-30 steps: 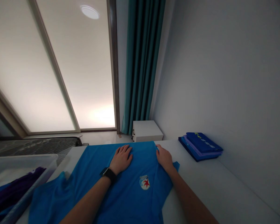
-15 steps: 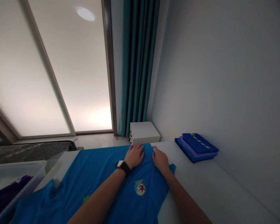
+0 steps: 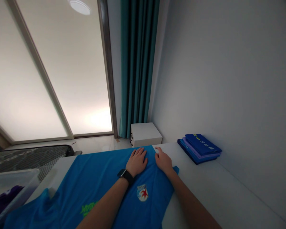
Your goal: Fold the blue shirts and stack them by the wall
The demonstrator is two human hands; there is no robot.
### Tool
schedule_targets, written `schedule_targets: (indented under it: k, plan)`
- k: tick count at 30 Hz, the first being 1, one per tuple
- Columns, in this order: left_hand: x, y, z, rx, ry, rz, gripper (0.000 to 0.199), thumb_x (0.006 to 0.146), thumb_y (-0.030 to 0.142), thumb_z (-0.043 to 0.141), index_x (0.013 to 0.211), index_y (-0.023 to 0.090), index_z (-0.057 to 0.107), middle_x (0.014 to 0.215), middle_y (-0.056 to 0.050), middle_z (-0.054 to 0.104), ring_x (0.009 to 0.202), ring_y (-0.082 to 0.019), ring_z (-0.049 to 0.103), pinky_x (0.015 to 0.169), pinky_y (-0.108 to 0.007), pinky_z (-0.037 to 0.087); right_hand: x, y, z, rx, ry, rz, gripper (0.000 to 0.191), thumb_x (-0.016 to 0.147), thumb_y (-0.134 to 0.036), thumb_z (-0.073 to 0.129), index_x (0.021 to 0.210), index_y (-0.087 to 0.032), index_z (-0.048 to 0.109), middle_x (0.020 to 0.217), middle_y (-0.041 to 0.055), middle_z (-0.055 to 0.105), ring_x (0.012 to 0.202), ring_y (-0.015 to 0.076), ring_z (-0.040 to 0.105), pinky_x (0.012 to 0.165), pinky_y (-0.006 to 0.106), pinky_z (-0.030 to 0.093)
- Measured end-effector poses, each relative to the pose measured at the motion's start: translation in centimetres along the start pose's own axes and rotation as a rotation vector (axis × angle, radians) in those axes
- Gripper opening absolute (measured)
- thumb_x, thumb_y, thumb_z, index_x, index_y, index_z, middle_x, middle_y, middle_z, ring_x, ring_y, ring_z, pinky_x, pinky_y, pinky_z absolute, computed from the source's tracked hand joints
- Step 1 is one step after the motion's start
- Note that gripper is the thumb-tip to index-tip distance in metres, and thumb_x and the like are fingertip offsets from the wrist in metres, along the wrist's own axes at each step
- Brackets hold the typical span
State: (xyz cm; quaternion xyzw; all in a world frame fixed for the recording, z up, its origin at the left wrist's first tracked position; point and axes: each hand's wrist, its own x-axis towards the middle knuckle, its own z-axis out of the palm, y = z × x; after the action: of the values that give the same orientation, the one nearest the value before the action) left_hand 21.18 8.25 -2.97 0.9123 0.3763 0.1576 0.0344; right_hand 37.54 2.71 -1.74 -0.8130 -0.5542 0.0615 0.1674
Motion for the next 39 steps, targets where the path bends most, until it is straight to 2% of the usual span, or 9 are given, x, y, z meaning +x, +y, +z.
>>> schedule_targets:
  k: [5,11,16,21,28,35,39]
  plan:
    - [0.0,0.1,0.2,-0.003,-0.005,-0.013,0.046,0.096,0.036,0.037,0.137,0.02,0.049,0.148,-0.007,0.045,0.138,-0.023,0.036,0.116,-0.044,0.025,2.2,-0.5,0.2,0.0,-0.064,-0.014,0.041,0.094,-0.026,0.036,0.133,-0.024,0.046,0.11,0.0066,0.071,0.102,0.0217,0.065,0.083,0.03,0.043]
    - [0.1,0.2,-0.2,-0.015,-0.011,-0.021,0.046,0.094,0.036,0.038,0.135,0.02,0.051,0.146,-0.007,0.047,0.137,-0.022,0.037,0.116,-0.044,0.026,5.8,-2.2,1.3,-0.04,-0.065,-0.042,0.041,0.093,-0.025,0.04,0.133,-0.021,0.048,0.122,0.0089,0.066,0.109,0.0203,0.061,0.089,0.03,0.041]
    - [0.0,0.4,-0.4,-0.019,-0.016,-0.022,0.046,0.094,0.036,0.038,0.136,0.02,0.05,0.146,-0.007,0.047,0.137,-0.022,0.037,0.116,-0.045,0.025,7.0,-2.4,1.5,-0.08,-0.071,-0.071,0.033,0.095,-0.02,0.037,0.116,-0.025,0.062,0.114,0.0054,0.069,0.108,0.0184,0.062,0.086,0.028,0.042]
    - [0.0,0.3,-0.3,-0.039,-0.035,-0.024,0.048,0.095,0.038,0.035,0.139,0.021,0.047,0.148,-0.005,0.045,0.138,-0.022,0.035,0.117,-0.048,0.021,6.8,-1.3,1.4,-0.126,-0.031,-0.002,0.035,0.094,-0.017,0.034,0.113,-0.023,0.062,0.11,0.0088,0.07,0.102,0.0201,0.065,0.081,0.03,0.043]
    - [0.1,0.4,-0.2,-0.009,-0.048,-0.044,0.053,0.096,0.039,0.033,0.143,0.018,0.042,0.152,-0.007,0.039,0.141,-0.021,0.031,0.118,-0.046,0.02,5.8,-0.3,1.5,-0.159,0.003,-0.012,0.036,0.097,-0.022,0.032,0.122,-0.021,0.058,0.116,0.0104,0.068,0.107,0.0203,0.062,0.086,0.03,0.041]
    - [0.2,0.3,0.3,0.025,-0.04,-0.054,0.054,0.096,0.042,0.032,0.144,0.018,0.041,0.152,-0.007,0.038,0.142,-0.023,0.03,0.118,-0.046,0.02,4.6,0.8,0.8,-0.152,-0.042,-0.126,0.039,0.096,-0.021,0.034,0.13,-0.019,0.055,0.126,0.0103,0.062,0.116,0.0193,0.056,0.094,0.029,0.038]
    - [0.3,0.2,0.6,0.027,-0.032,-0.052,0.055,0.096,0.043,0.031,0.144,0.019,0.041,0.152,-0.006,0.038,0.142,-0.022,0.029,0.118,-0.046,0.019,2.3,1.2,-0.3,-0.14,-0.08,-0.212,0.04,0.096,-0.028,0.04,0.132,-0.017,0.053,0.128,0.0113,0.059,0.118,0.0192,0.053,0.098,0.026,0.036]
